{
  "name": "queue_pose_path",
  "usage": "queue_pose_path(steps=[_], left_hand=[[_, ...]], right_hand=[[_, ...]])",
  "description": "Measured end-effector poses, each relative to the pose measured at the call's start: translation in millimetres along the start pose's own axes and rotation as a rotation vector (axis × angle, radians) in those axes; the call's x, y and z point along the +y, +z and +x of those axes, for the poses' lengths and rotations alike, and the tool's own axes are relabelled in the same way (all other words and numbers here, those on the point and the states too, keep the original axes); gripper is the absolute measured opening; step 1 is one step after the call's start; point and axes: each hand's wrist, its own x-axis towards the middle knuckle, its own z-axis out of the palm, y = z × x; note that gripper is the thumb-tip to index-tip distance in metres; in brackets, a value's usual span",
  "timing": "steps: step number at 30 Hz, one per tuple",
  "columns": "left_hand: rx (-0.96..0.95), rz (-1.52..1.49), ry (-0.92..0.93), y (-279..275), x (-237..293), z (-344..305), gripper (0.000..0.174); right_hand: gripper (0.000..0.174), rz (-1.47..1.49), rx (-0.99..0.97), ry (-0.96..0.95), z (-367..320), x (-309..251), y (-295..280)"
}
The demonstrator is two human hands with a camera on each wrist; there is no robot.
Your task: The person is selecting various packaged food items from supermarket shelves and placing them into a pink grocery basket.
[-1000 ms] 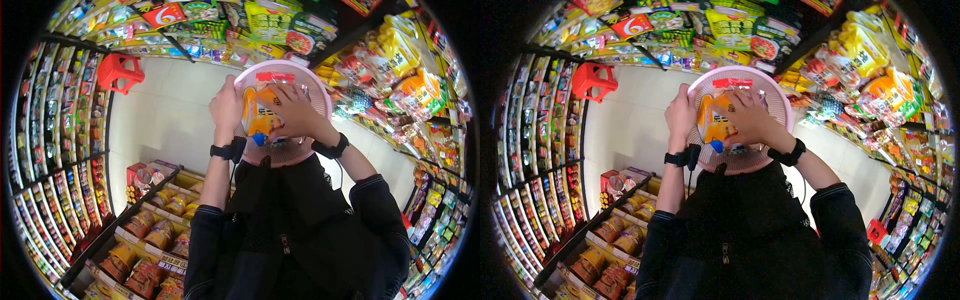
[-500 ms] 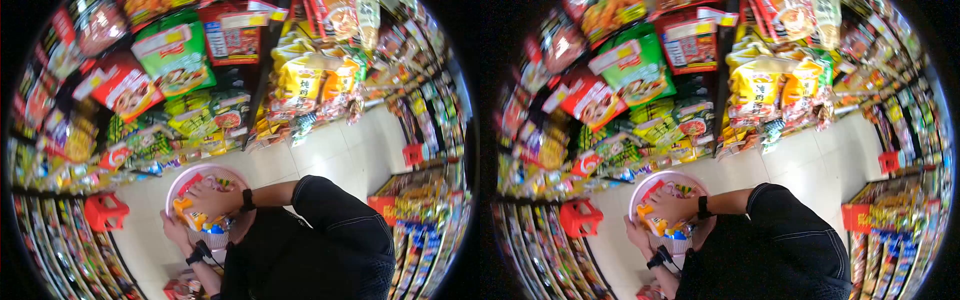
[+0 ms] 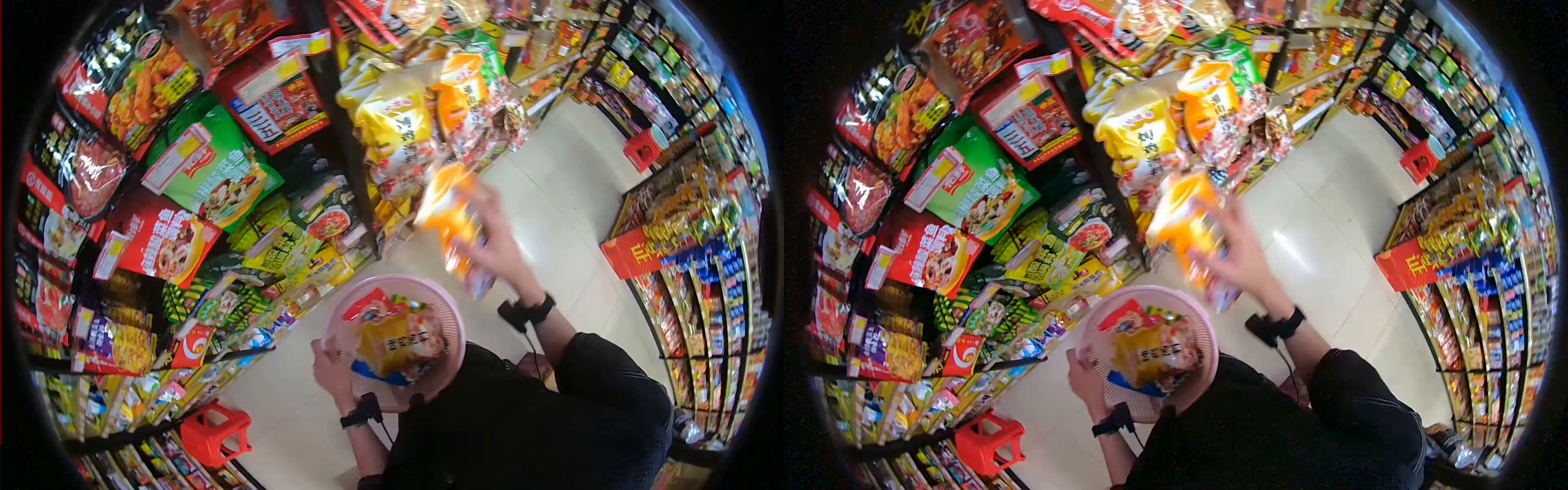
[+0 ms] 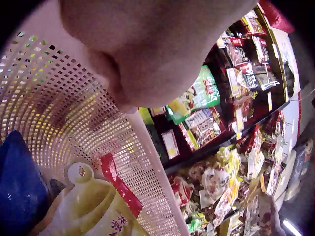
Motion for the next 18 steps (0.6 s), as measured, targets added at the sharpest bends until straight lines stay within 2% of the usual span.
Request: queue_pose_path(steps=[3,4,6,7,9,14,16,18], left_hand=[[-0.113,-0.033,0.014,29.2,22.0,-11.1,0.028],[-0.102,-0.027,0.025,32.6,29.3,-13.3,0.028],[-0.119,-0.058,0.088,33.2,36.3,-16.3,0.026],[-0.108,-0.045,0.096,33.4,38.6,-14.7,0.026],[-0.083,-0.011,0.077,28.8,47.4,-9.2,0.026],[0.023,-0.096,0.09,37.9,63.3,10.6,0.026],[0.028,-0.068,0.005,44.9,65.2,14.6,0.027],[0.07,-0.088,0.011,45.4,75.5,11.7,0.027]], right_hand=[[0.066,-0.097,0.243,0.027,27.9,15.5,-53.0],[0.066,-0.088,0.256,0.025,44.0,22.7,-64.9],[0.066,-0.22,0.372,-0.096,73.4,39.0,-79.7],[0.066,-0.204,0.379,-0.086,88.1,47.8,-83.0],[0.067,-0.368,0.396,-0.119,112.1,62.1,-81.7],[0.066,-0.417,0.481,-0.187,154.4,75.5,-71.2],[0.066,-0.375,0.476,-0.181,165.2,76.0,-68.2],[0.067,-0.413,0.488,-0.204,177.3,82.9,-63.3]])
